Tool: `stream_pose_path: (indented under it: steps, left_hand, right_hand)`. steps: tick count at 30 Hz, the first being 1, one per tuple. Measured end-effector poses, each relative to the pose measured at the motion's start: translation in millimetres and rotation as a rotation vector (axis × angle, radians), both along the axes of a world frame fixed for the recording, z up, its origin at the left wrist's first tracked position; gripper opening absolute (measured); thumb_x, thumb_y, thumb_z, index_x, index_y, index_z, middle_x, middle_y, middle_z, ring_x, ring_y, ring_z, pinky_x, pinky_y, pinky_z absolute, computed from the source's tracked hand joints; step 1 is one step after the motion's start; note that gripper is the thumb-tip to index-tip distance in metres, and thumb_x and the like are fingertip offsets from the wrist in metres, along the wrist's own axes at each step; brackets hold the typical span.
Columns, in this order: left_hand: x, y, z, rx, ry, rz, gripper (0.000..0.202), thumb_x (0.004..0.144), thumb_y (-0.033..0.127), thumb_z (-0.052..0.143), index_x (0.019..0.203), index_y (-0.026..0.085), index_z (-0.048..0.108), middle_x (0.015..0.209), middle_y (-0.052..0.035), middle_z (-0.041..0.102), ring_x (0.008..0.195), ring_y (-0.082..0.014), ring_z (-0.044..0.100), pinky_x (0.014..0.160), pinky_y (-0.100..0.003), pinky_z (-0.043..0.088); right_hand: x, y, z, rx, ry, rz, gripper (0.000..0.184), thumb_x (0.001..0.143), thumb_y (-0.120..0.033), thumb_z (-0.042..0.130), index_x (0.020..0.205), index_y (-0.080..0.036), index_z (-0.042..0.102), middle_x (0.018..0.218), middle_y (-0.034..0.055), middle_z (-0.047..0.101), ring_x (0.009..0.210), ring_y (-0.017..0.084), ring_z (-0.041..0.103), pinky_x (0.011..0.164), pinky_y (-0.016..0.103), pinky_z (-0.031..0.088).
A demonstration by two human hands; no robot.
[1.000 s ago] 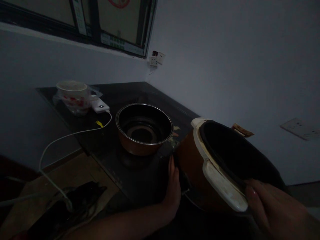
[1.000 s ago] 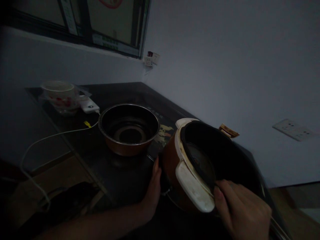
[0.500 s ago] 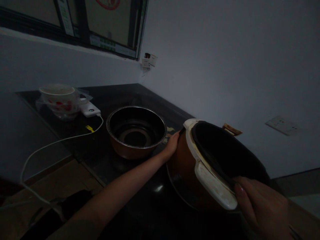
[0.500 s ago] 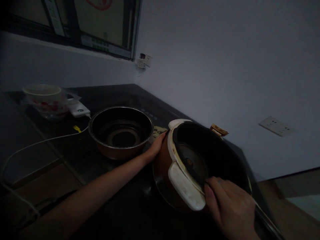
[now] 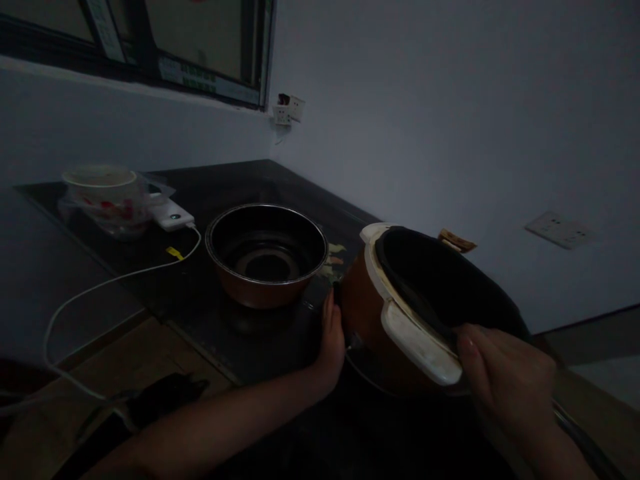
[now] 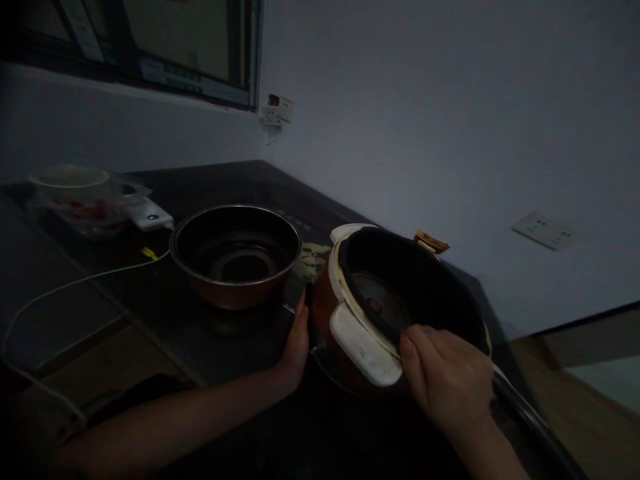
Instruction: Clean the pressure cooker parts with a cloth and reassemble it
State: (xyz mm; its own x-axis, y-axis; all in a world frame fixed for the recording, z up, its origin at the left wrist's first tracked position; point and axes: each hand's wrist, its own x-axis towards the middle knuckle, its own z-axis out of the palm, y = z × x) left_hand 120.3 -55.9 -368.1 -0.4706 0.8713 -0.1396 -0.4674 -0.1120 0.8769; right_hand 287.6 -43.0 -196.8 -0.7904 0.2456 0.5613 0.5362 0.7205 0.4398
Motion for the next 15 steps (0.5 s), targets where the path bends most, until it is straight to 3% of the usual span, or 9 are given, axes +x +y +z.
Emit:
stream_pose_path:
  steps: [4,7,10,15]
  left_hand:
    - [18,-37,3.9,0.014,0.061,-0.069,0.061,0.096,0.040,0.034,0.152,0.025,0.016,0.162,0.0037,0.007,0.148,-0.0127,0.006,0.120,-0.029,0.008]
    - [18,-42,13.3,0.128,0.141,-0.069,0.060,0.096,0.043,0.034,0.152,0.029,0.017,0.161,0.0066,0.007,0.148,-0.0137,0.003,0.120,-0.030,0.004]
    - [4,-22,30.8,0.262,0.189,-0.025,0.055,0.097,0.041,0.034,0.150,0.028,0.026,0.160,0.0046,0.016,0.148,-0.0158,0.010,0.121,-0.032,0.007]
    - [-33,37,71.7,0.398,0.210,0.005,0.047,0.095,0.036,0.037,0.141,0.027,0.045,0.152,0.0015,0.039,0.143,-0.0184,0.027,0.119,-0.033,0.017]
  right_hand:
    - [-8,0,-1.1,0.007,0.020,-0.061,0.044,0.098,-0.026,0.033,0.060,-0.019,0.054,0.048,-0.0002,0.053,0.044,0.012,0.048,0.049,0.025,0.031]
    - [-20,2,-2.8,0.031,0.020,-0.144,0.047,0.098,-0.028,0.033,0.057,-0.019,0.054,0.045,-0.0004,0.052,0.043,0.012,0.048,0.049,0.026,0.029]
    - [-32,4,-4.9,0.038,0.038,-0.212,0.047,0.098,-0.029,0.034,0.058,-0.020,0.055,0.047,0.0003,0.055,0.043,0.013,0.049,0.050,0.026,0.028]
    - [-43,6,-7.6,0.031,0.041,-0.263,0.046,0.098,-0.029,0.034,0.060,-0.019,0.058,0.049,0.0009,0.058,0.044,0.013,0.051,0.052,0.026,0.028]
